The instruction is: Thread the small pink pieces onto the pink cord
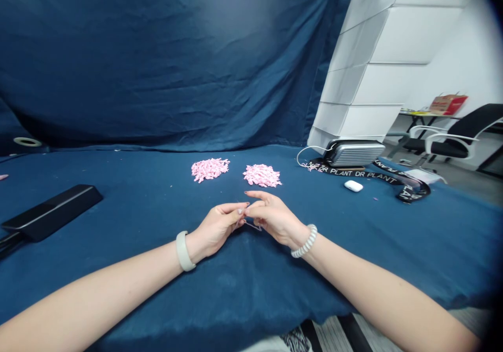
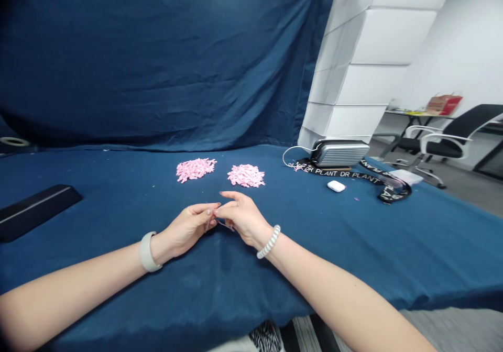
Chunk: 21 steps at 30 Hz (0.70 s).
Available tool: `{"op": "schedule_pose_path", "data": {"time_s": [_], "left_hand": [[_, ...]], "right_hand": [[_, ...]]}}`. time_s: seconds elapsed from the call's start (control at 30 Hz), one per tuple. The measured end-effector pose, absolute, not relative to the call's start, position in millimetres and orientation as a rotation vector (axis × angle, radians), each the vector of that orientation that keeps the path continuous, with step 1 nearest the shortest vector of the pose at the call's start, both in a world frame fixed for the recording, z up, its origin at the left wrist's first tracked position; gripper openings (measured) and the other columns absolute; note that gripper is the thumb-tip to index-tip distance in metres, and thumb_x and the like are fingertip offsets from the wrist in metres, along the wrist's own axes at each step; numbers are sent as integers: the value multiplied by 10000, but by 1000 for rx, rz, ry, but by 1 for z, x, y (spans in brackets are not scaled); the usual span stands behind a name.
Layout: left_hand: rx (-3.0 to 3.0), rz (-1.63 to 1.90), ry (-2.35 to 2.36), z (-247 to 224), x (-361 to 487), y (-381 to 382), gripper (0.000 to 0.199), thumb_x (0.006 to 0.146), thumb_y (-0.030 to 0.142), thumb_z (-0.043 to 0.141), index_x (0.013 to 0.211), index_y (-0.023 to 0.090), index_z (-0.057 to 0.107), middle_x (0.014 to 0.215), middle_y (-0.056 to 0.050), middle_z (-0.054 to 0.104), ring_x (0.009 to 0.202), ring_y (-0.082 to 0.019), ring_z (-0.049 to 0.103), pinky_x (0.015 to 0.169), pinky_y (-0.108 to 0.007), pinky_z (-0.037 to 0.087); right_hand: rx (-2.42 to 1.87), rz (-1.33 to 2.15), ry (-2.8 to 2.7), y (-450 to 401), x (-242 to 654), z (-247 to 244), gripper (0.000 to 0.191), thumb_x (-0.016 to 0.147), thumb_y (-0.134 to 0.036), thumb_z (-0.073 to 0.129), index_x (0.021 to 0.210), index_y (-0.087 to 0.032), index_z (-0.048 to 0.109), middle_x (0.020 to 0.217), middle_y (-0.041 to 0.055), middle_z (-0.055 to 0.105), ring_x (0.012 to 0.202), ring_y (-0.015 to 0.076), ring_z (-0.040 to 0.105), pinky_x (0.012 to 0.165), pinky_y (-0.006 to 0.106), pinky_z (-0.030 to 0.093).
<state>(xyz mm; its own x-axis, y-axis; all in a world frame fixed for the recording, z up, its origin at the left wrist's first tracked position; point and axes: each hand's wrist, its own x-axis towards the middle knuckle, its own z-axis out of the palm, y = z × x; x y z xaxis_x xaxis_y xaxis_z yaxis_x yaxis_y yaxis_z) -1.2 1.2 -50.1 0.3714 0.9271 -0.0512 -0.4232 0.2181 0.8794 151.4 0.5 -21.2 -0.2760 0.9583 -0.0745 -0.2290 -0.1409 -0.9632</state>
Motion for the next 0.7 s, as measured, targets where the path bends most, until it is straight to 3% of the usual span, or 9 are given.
{"op": "schedule_pose_path", "data": {"time_s": [0.37, 0.53, 0.6, 0.7], "left_hand": [[988, 1059, 694, -51, 0, 2, 137, 738, 255, 705, 797, 132, 694, 698, -19, 622, 647, -73, 520, 647, -214, 390], [972, 1104, 630, -45, 3, -2, 136, 762, 267, 679, 795, 135, 671, 753, -40, 643, 745, -126, 577, 765, -280, 426], [965, 1109, 628, -44, 3, -4, 151, 753, 278, 688, 794, 135, 667, 760, -43, 644, 754, -131, 581, 780, -290, 428], [981, 1131, 696, -42, -1, -5, 187, 739, 301, 701, 797, 129, 659, 796, -50, 643, 777, -126, 572, 769, -272, 420]], "right_hand": [[-1028, 1449, -1216, -2, 145, -21, 524, 596, -102, 643, 1097, -114, 487, 547, -79, 517, 448, 47, 423, 453, 189, 342], [-956, 1485, -1273, -1, 145, -24, 472, 647, -180, 660, 1086, -131, 493, 576, -73, 495, 475, 56, 442, 475, 200, 362], [-913, 1513, -1332, 0, 148, -24, 444, 661, -211, 669, 1072, -141, 517, 638, -51, 520, 516, 61, 471, 517, 215, 395], [-859, 1349, -1514, 0, 157, -20, 340, 688, -228, 664, 1012, -150, 594, 861, 24, 570, 734, 105, 560, 693, 268, 463]]}}
